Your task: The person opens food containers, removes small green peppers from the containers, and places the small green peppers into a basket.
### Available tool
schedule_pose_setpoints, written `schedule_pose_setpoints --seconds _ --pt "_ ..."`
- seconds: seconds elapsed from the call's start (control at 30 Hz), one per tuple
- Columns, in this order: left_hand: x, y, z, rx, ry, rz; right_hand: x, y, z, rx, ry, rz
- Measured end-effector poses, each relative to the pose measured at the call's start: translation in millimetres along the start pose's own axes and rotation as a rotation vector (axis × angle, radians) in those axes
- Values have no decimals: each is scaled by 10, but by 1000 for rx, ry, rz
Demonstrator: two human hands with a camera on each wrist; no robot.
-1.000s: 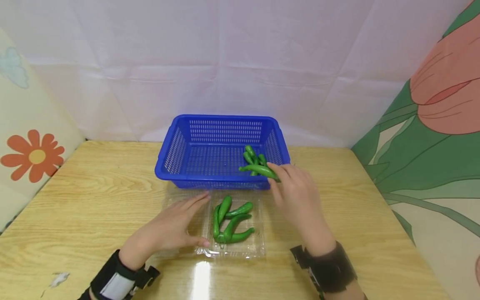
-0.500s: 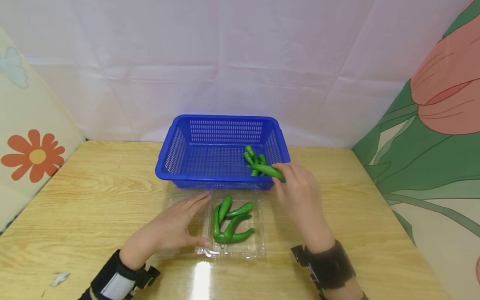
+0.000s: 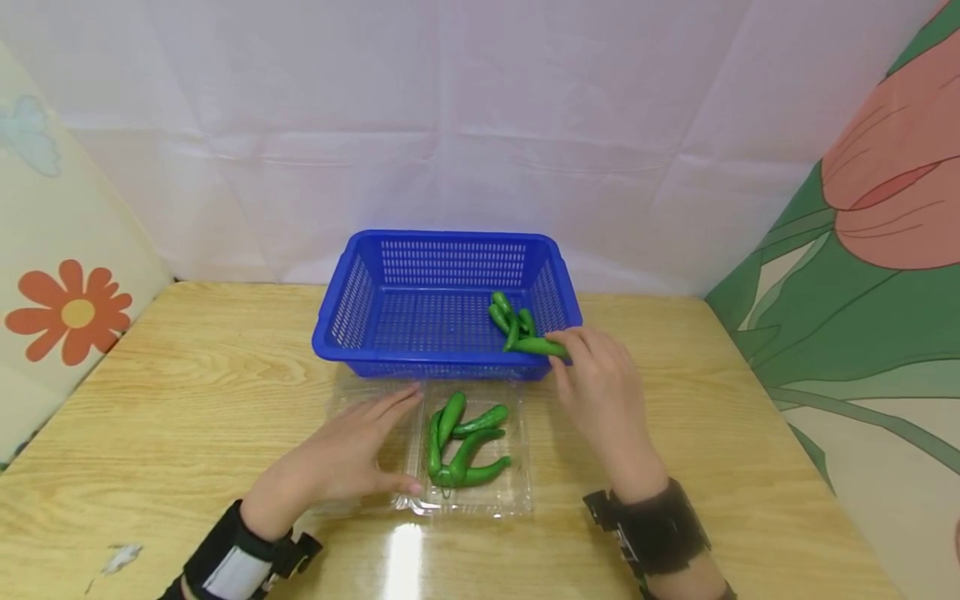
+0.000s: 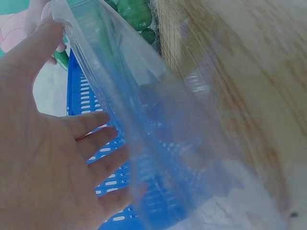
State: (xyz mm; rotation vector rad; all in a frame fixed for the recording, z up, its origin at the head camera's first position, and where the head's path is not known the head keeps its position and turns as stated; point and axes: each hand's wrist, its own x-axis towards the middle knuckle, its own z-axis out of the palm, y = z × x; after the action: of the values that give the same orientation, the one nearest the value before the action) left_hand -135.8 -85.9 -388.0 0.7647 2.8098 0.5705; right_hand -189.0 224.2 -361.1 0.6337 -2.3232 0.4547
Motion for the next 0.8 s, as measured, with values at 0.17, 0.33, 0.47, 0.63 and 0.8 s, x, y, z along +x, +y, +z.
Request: schedule_pose_setpoints --seconds 0.17,0.33,0.47,0.63,0.8 --pt "-6 6 -2 -3 0 0 -2 5 16 4 3 -5" --pt "-10 10 -5 -3 0 2 -9 4 21 -4 0 -5" --pt "-7 12 -5 -2 1 1 -13 4 24 -8 -6 -4" --pt "-6 12 -4 -1 3 1 -14 4 30 -2 -2 -14" --pt "-5 11 -5 -2 7 11 -16 4 36 4 8 -22"
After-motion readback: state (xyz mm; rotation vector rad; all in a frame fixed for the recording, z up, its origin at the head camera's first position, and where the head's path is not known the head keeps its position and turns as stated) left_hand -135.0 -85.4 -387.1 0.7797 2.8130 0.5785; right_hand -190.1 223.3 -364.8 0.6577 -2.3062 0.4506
